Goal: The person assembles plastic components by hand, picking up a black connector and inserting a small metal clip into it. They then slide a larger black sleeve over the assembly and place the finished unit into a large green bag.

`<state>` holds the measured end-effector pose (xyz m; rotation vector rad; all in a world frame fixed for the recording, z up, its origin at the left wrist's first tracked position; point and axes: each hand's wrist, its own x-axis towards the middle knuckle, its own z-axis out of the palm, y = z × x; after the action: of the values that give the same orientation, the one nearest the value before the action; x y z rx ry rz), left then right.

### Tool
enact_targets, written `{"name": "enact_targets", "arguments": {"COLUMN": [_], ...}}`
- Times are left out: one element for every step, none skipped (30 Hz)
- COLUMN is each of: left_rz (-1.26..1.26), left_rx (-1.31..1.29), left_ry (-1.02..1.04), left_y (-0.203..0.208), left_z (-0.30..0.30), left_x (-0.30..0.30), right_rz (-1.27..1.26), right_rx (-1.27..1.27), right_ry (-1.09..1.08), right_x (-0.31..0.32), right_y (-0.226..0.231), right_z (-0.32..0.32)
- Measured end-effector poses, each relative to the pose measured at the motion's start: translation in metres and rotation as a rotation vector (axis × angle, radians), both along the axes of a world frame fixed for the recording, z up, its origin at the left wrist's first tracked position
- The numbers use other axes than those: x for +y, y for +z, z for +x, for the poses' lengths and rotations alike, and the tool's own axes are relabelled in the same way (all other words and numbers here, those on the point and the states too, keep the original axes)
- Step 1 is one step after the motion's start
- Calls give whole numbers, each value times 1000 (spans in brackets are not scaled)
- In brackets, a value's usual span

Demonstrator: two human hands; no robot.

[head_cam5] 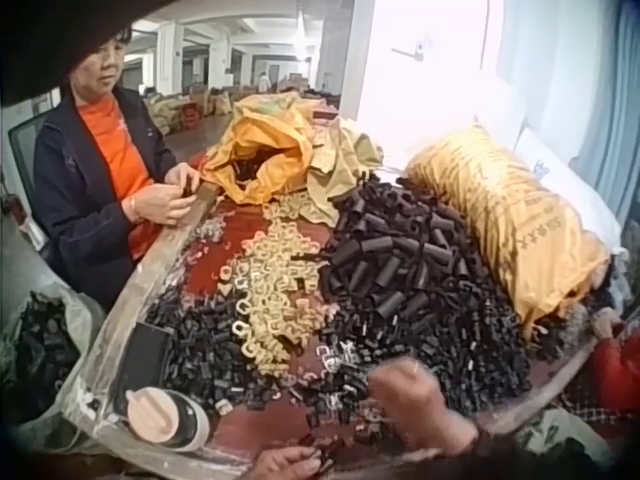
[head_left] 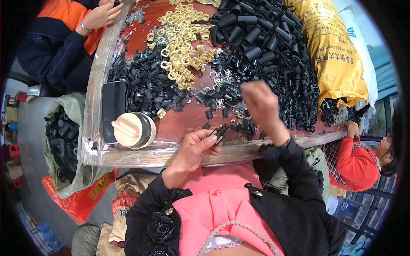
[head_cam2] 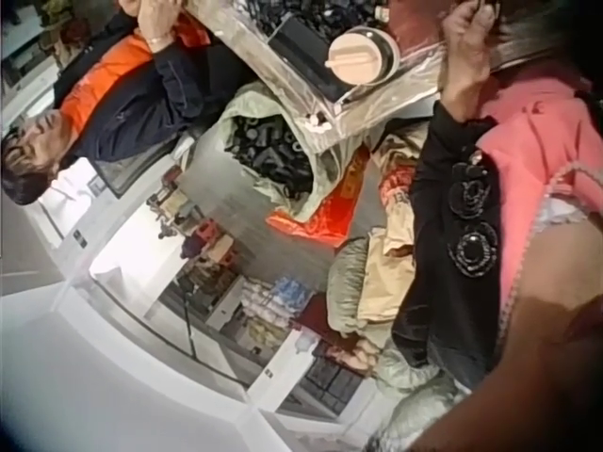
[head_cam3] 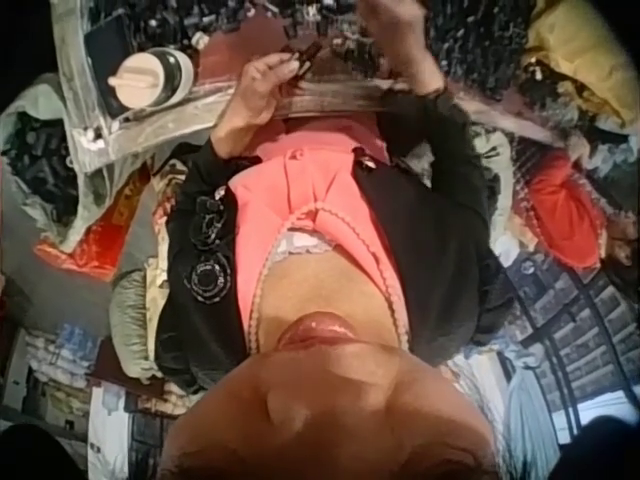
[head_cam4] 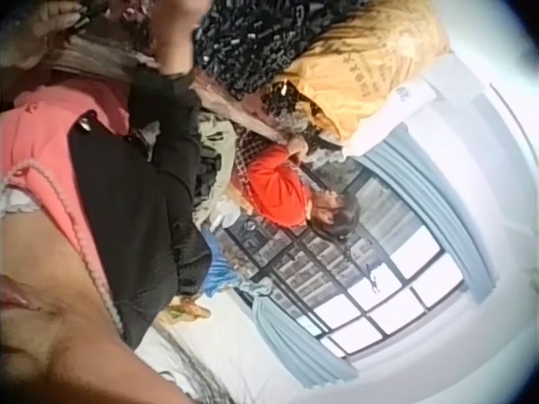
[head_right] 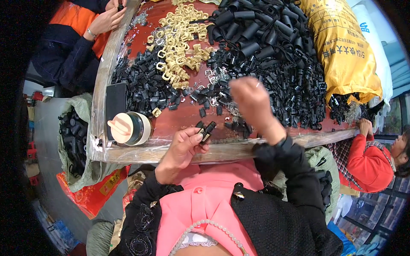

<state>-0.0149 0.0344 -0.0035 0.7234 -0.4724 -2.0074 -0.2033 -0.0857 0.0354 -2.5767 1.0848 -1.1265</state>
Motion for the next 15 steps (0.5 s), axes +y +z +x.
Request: {"name": "enact_targets", "arguments": {"left_rz": [-19,-27,-32,-39,-39,-44,-35,-27,-19,-26,-32,-38,-45,-50,-52], "left_rx": [-20,-24,-19,-15,-15,-21,-1,19,40,37,33,31,29,29,22], "left_ry": [-3,-4,-19,-34,-41,-35,-20,-7,5,4,5,4,3,2,6], "left_y": [0,0,0,1,0,0,1,1,1,1,1,0,0,-1,-1], "left_z": [0,1,0,-2,-2,-1,-2,-3,-3,-2,-2,-2,-2,-3,-3], "left_x": [1,1,1,0,-2,-1,0,0,-1,-3,-3,-3,-3,-3,-2], "right_rz": [-51,-105,-142,-177,-185,-143,-100,-106,-65,-24,21,17,-25,-67,-110], "right_rx": [77,153,247,340,333,469,606,600,629,658,690,688,680,673,665], "right_ry": [-79,-160,-212,-265,-269,-306,-344,-344,-362,-381,-397,-397,-364,-331,-299], "right_x": [-25,-49,-73,-93,-109,-118,-124,-128,-132,-135,-134,-133,-132,-129,-127], "right_y": [-1,-3,-3,-5,-13,-14,-15,-16,-16,-16,-14,-15,-18,-21,-21], "right_z": [-7,-14,-24,-33,-41,-37,-35,-36,-37,-40,-39,-39,-41,-42,-43]}}
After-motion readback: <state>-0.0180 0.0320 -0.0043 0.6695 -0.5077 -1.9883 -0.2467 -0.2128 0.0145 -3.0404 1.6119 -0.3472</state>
